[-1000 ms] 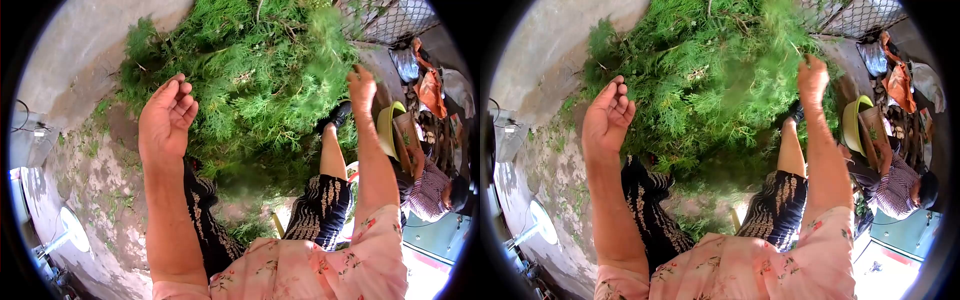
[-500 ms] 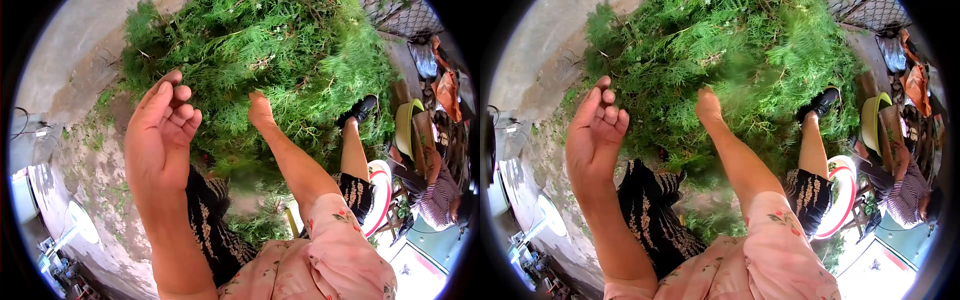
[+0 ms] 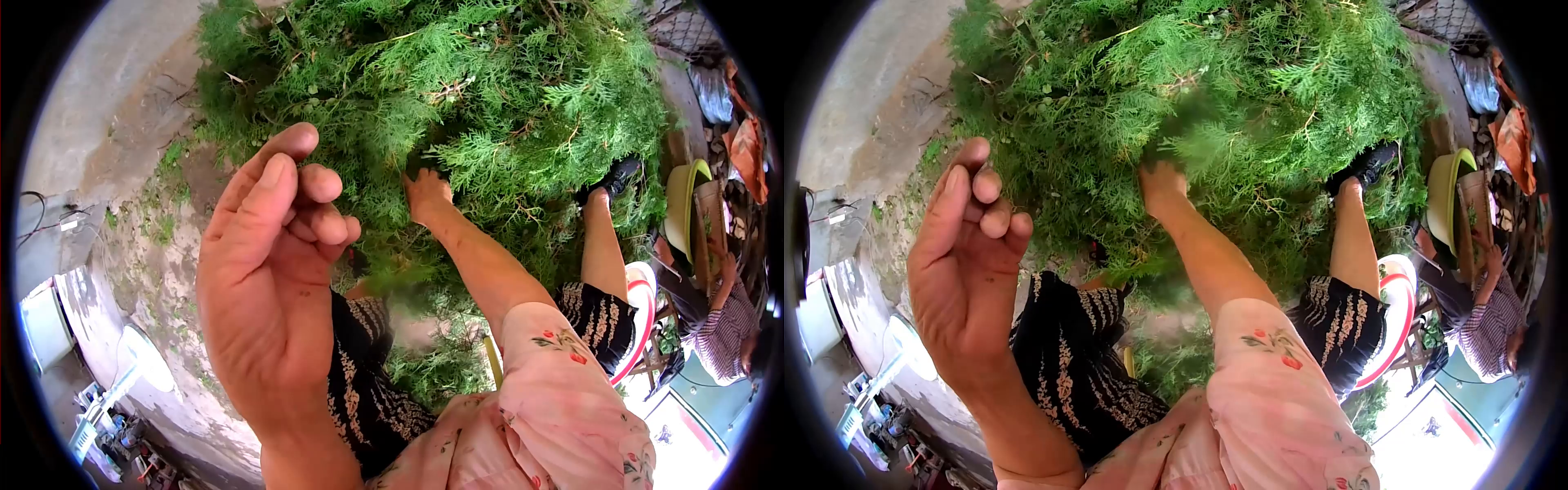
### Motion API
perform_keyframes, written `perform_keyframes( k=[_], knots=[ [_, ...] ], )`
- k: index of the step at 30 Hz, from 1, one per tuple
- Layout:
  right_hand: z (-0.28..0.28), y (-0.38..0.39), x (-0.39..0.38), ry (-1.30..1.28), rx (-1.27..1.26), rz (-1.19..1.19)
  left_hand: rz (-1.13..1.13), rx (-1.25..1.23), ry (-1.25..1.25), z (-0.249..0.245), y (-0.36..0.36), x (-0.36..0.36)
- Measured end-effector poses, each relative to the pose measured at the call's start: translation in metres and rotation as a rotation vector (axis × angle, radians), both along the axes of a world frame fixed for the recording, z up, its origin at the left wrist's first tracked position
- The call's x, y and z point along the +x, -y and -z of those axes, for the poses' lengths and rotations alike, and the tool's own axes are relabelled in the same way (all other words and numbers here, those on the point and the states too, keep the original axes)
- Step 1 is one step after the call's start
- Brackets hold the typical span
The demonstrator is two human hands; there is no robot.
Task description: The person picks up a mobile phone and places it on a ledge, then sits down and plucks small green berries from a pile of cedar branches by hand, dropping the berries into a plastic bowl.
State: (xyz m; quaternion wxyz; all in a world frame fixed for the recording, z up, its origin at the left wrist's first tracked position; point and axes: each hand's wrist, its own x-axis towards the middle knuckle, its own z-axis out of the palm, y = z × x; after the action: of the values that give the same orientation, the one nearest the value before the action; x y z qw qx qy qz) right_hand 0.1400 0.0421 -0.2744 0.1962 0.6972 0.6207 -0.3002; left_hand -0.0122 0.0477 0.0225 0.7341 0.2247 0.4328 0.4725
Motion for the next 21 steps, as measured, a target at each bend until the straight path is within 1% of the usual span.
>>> perform_keyframes(
  k=[2,3,4,7,8,11,12,13,16,17,21],
  knots=[
    [0.009,0.001,-0.002,-0.002,-0.035,-0.002,0.017,0.007,0.020,0.000,-0.001,0.003],
    [0.002,-0.001,-0.004,-0.002,-0.052,-0.006,0.012,0.004,0.018,0.000,-0.001,0.004],
    [-0.014,0.004,-0.004,0.007,0.023,-0.021,0.006,0.001,0.016,0.000,-0.002,0.005],
    [-0.024,0.011,0.019,-0.038,0.068,0.022,-0.016,-0.011,0.012,0.000,-0.003,0.003],
    [-0.028,0.019,0.028,-0.029,0.209,-0.009,-0.022,-0.018,0.014,0.000,-0.002,0.003],
    [-0.073,0.029,0.042,-0.048,0.285,-0.082,-0.040,-0.007,0.066,0.005,-0.002,0.001],
    [-0.087,0.032,0.047,-0.061,0.356,-0.077,-0.039,-0.003,0.062,0.005,-0.003,0.000],
    [-0.101,0.033,0.053,-0.031,0.398,-0.121,-0.038,0.000,0.057,0.006,-0.004,-0.001],
    [-0.149,0.032,0.072,0.034,0.417,-0.184,-0.036,0.008,0.059,0.007,-0.004,-0.003],
    [-0.155,0.034,0.080,0.025,0.492,-0.209,-0.038,0.012,0.066,0.007,-0.004,-0.004],
    [-0.212,0.045,0.094,0.149,0.521,-0.267,-0.059,0.010,0.081,0.009,-0.004,-0.009]
  ],
)
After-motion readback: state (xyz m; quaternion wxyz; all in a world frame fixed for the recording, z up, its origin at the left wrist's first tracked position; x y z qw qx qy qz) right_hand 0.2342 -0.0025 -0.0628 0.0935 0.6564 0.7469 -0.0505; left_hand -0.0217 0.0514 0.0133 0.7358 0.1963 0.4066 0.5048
